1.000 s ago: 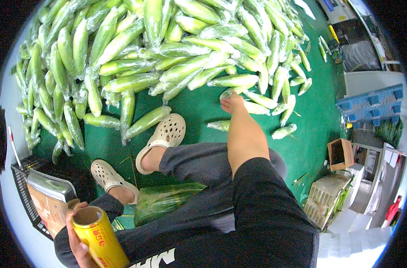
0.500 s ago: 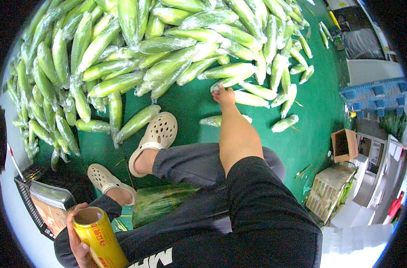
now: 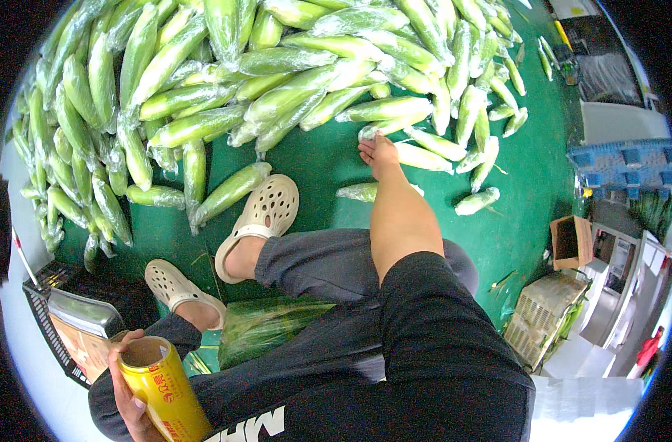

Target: The person sits on the floor and wraps individual green vegetables in plastic film. They pull a sheet of film from a roll, place a vegetable on it, and wrap it tightly by hand before setting it aside.

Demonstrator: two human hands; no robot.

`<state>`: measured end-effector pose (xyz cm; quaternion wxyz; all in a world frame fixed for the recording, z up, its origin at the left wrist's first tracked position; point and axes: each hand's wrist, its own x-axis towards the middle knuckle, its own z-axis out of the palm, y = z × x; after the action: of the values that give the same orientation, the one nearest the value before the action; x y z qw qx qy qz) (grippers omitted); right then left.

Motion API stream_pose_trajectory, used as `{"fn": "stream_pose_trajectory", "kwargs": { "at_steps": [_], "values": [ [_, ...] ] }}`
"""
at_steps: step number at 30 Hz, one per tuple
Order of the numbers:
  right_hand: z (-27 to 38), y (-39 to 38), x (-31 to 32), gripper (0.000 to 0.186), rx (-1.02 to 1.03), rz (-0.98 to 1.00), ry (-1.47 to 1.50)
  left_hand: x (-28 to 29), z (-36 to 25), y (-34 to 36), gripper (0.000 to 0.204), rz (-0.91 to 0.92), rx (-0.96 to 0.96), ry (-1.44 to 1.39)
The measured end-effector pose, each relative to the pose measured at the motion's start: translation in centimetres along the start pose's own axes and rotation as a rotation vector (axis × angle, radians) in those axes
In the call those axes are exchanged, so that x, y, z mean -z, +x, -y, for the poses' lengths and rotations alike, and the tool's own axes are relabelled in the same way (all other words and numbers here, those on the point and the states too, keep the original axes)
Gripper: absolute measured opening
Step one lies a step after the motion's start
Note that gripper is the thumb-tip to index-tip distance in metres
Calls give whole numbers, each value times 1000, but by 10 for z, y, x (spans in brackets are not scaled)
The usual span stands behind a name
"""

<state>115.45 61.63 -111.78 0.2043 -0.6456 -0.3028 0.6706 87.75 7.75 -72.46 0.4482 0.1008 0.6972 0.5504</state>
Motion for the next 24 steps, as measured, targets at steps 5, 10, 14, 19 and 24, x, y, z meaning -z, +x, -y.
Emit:
{"fn": "stream_pose_trajectory", "kwargs": {
  "at_steps": [5, 10, 14, 19, 24],
  "values": [
    [0, 4, 7, 53, -8, -10, 25, -4, -7, 5, 104, -34, 53, -45],
    [10, 8, -6, 42, -190, 24, -258, 1, 0, -2, 101, -18, 47, -97],
    [31, -34, -82, 29, -224, 545, -1165, 0, -2, -6, 99, 9, 56, -173],
    [-36, -150, -226, 50, 1175, 884, -1558, 4, -2, -14, 98, 86, 0, -115],
    [-114, -175, -272, 32, 1317, 819, -1828, 14, -5, -15, 89, 242, -52, 14]
  ]
}}
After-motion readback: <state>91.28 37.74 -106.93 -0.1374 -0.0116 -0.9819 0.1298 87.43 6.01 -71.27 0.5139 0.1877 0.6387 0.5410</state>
